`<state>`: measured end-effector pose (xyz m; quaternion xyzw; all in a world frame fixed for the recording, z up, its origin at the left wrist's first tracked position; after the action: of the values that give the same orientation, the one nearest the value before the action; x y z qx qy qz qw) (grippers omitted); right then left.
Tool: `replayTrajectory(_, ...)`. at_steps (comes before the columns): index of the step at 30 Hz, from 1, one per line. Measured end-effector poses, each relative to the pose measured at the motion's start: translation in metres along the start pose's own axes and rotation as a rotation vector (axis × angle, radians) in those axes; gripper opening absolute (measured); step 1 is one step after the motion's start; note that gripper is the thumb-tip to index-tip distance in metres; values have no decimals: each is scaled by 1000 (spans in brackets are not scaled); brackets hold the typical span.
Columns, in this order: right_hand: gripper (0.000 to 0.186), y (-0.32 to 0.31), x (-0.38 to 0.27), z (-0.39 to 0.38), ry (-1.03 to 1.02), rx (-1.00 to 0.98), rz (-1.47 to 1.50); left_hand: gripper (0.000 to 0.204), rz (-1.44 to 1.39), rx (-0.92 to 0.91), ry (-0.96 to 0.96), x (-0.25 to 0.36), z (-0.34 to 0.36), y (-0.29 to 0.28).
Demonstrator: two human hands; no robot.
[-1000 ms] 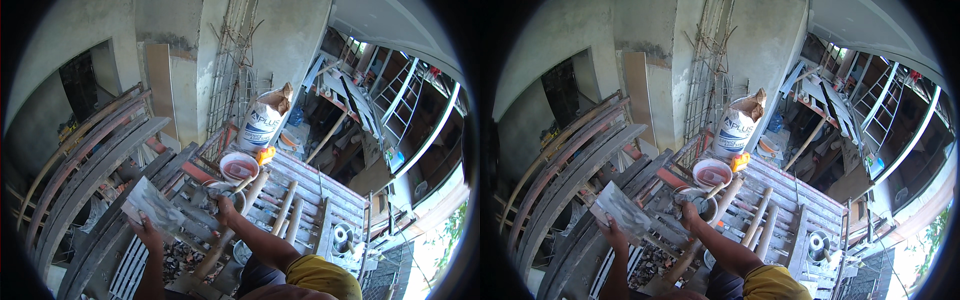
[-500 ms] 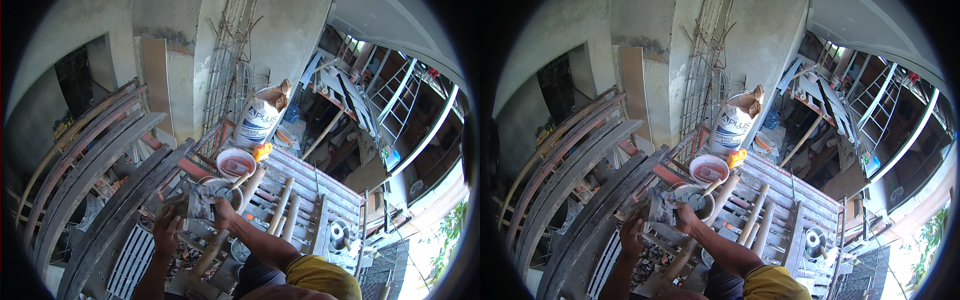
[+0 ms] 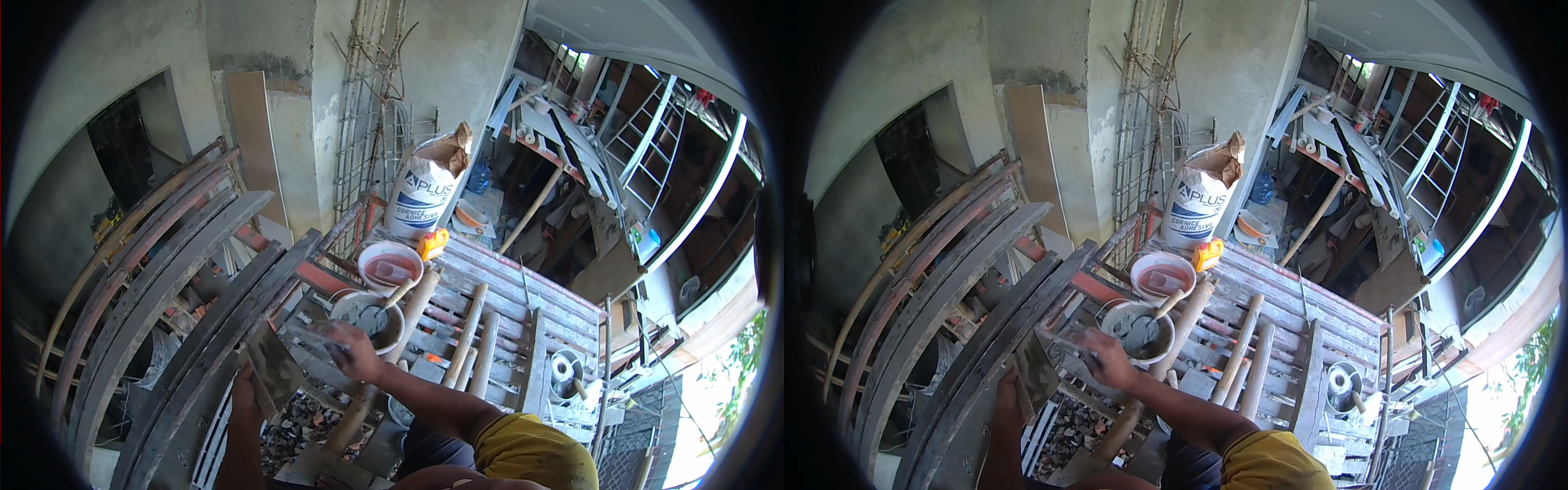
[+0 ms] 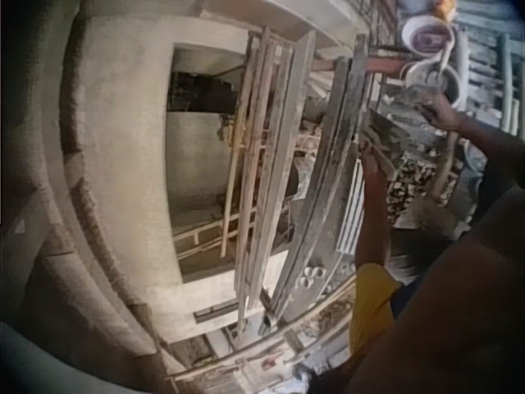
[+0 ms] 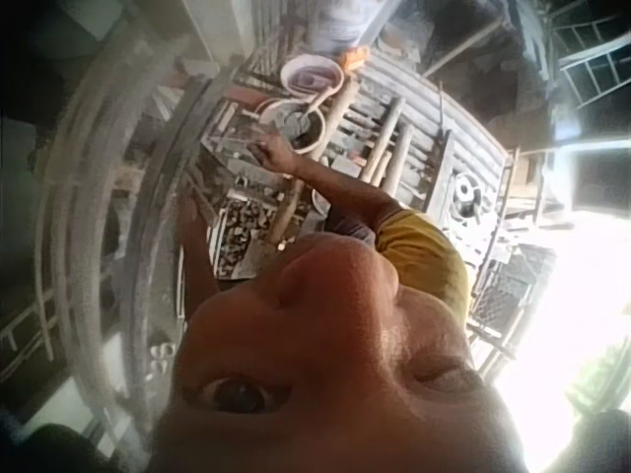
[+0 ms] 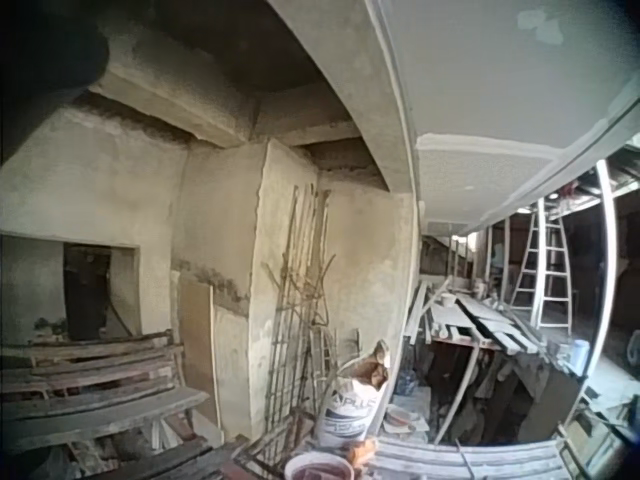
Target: The person applies plaster along a ceiling edge using putty knives, gathers more plaster into a container, and walks across the scaffolding. The person then spreads the plaster onto an interior wall using the putty knives.
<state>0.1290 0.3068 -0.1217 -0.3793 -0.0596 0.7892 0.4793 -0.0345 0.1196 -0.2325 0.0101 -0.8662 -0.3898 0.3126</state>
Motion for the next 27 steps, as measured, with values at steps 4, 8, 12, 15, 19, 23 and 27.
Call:
replayTrajectory(4, 55, 26, -12, -12, 42, -208, -167, 45, -81, -97, -20, -8, -16, 32)
replayTrajectory(8, 49, 37, 30, -17, 354, -530, -477, 48, -118, -128, 129, 12, -27, 36)
replayTrajectory(12, 29, 38, 52, -29, 499, -305, -275, 54, -72, -123, 444, 39, -34, 48)
replayTrajectory(15, 21, 34, 66, -29, 496, -226, -248, 62, 125, 205, 748, 57, -25, 29)
replayTrajectory(19, 19, 58, 63, -29, 500, -423, -271, 65, 341, 247, 1032, 75, -21, -1)
replayTrajectory(23, 23, 94, 74, -48, 446, -688, -282, 49, 500, 359, 1138, 74, -11, -30)
replayTrajectory(27, 29, 125, 121, -87, 415, -803, -378, 53, 757, 553, 1063, 68, -13, 0)
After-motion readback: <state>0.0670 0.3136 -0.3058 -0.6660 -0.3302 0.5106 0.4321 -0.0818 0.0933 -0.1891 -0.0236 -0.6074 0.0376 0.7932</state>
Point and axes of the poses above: each hand's wrist, its own z-axis towards the middle knuckle, its own y-axis out of the palm, x = y × z, the point moved 5 cm from there along z, towards the middle knuckle, and after that the axes turned 9 degrees about -z, right-handed, at the moved point
